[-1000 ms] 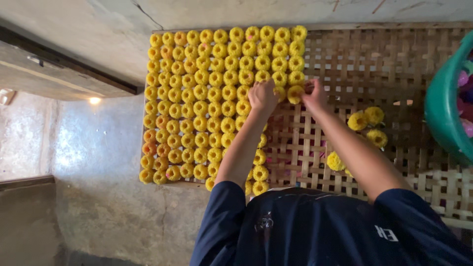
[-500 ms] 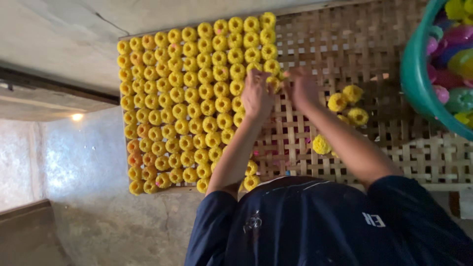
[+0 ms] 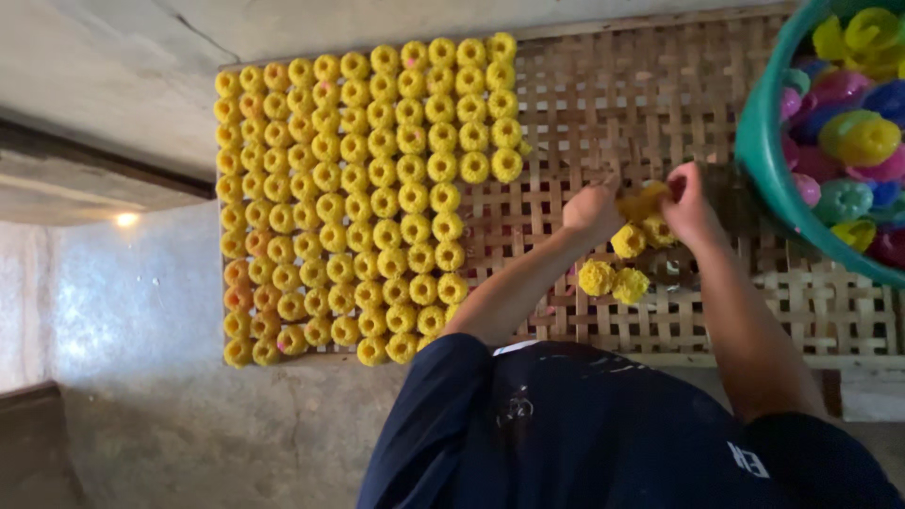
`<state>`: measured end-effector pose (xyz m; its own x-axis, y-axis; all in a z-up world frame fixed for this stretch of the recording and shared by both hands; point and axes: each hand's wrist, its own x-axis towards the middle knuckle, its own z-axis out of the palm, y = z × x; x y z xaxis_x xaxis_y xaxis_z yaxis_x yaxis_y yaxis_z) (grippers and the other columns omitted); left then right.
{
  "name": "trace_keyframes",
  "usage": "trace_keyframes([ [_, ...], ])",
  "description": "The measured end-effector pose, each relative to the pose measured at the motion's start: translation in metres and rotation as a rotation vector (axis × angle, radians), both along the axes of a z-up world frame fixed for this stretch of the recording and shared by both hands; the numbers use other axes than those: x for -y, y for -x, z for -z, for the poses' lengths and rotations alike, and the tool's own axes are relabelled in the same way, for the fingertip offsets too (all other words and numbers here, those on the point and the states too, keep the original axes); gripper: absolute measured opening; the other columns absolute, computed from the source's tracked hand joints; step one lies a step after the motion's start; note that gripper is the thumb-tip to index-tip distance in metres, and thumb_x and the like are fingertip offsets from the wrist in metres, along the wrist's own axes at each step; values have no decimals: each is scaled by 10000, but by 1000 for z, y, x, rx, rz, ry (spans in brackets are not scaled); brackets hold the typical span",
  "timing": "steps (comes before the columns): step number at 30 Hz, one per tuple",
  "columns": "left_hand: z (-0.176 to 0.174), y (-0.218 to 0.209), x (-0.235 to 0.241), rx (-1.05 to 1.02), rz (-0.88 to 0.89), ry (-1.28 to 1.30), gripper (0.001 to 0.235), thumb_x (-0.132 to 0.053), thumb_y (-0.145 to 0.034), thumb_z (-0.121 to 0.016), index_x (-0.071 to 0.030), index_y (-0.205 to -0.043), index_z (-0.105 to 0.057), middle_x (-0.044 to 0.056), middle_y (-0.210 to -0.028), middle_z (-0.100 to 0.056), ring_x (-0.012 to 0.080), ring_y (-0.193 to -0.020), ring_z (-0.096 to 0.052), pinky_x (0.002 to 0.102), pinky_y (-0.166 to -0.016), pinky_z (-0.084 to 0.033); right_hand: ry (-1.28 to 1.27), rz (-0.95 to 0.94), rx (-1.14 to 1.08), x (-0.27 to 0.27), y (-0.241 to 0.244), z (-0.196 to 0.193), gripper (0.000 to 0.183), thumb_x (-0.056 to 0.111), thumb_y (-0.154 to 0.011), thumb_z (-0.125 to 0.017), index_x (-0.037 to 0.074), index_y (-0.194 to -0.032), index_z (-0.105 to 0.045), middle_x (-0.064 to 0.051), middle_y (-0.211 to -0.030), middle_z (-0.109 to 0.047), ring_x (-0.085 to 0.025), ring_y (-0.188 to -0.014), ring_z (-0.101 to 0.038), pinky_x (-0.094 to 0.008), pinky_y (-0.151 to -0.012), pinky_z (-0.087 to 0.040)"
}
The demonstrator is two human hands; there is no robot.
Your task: The person repeatedly picks up yellow ring-shaped items from a woven tray and places them into colorful plastic molds, then returns the filled molds to the tray. The person handles the items one at a time, occasionally adjusting their positions on the tray.
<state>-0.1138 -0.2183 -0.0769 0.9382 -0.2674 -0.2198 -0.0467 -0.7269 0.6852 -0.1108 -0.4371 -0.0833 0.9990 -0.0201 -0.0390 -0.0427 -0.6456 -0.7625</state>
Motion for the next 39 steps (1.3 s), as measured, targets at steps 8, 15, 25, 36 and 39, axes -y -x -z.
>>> trace_keyframes([
  [8, -72, 41, -173, 9, -370, -76, 432, -314, -847, -749, -153, -1212, -584, 163, -1071, -714, 370, -946, -703, 495, -744, -566, -220, -242, -35, -124, -14, 0, 356, 94, -897, -750, 57, -1197, -562, -56, -1053, -628, -170, -942, -626, -336, -837, -546],
  [15, -74, 40, -217, 249, -376, -354, 281, -234, -849, -739, -128, -1079, -617, 131, -970, -730, 349, -1060, -641, 486, -838, -527, -5, -205, -177, -229, -24, 1, 303, 158, -893, -799, 28, -1094, -615, -109, -980, -705, -209, -888, -689, -389, -799, -568],
  [25, -52, 33, -226, 281, -359, -186, 165, -250, -969, -700, -150, -1069, -613, 44, -1001, -747, 259, -1017, -645, 408, -1010, -530, 165, -276, 30, -251, -1, -41, 357, 256, -923, -813, -4, -1129, -682, -126, -1045, -701, -250, -853, -709, -369, -705, -573],
  [36, -66, 64, -205, 479, -373, -150, 278, -153, -955, -696, -179, -1228, -739, 63, -1211, -675, 248, -1063, -604, 404, -829, -575, 466, -318, 59, -148, 6, -89, 182, 249, -956, -753, 122, -1080, -788, -84, -1025, -709, -274, -950, -682, -420, -832, -566],
  [39, -62, 86, -153, 146, -109, -107, 242, -309, -958, -765, -153, -1142, -745, 53, -1163, -717, 285, -1128, -638, 438, -959, -566, 569, -318, -103, -81, 12, -100, 202, 225, -973, -746, 143, -1157, -770, -112, -1161, -676, -326, -979, -673, -462, -845, -561],
])
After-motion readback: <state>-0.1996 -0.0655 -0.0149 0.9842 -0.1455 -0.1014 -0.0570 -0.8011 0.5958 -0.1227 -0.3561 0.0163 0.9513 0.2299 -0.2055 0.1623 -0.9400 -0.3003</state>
